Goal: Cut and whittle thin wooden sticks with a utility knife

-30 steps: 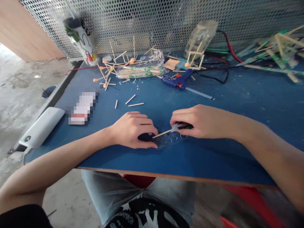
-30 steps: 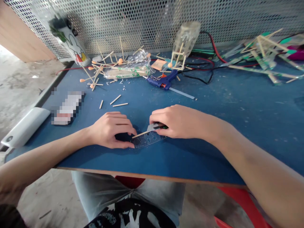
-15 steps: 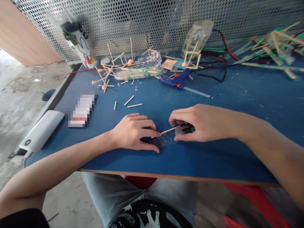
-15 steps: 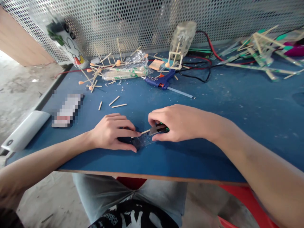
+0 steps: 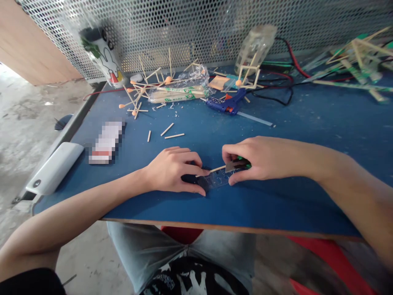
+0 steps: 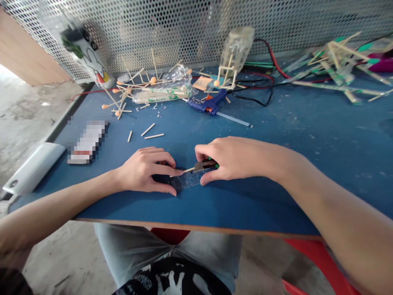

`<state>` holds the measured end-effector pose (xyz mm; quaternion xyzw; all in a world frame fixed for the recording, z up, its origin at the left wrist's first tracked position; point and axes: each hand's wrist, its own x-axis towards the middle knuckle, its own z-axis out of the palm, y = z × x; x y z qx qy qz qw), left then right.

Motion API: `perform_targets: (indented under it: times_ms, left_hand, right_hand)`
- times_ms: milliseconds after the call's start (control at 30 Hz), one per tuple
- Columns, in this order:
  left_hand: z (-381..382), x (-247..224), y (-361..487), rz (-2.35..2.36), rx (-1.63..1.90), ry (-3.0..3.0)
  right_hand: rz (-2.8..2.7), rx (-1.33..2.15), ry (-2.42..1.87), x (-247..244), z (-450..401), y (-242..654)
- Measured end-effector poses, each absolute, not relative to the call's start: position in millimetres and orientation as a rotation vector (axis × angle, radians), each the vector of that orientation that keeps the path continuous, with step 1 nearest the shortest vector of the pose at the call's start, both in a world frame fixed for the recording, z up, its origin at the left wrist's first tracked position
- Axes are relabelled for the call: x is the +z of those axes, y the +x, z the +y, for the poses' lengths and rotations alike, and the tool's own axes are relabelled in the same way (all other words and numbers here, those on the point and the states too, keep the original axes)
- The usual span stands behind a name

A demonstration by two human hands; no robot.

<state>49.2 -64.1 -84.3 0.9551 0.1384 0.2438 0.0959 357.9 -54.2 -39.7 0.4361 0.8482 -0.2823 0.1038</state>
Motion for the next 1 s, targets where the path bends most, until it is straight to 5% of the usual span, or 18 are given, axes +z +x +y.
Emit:
perform_targets:
  times_ms: [1000]
  left_hand:
    - [-64.8, -85.1, 46.7, 0.437, 0.571, 2.858]
  right_hand:
    - [2.512, -0.800, 1.275, -40.7, -53.7, 359.3]
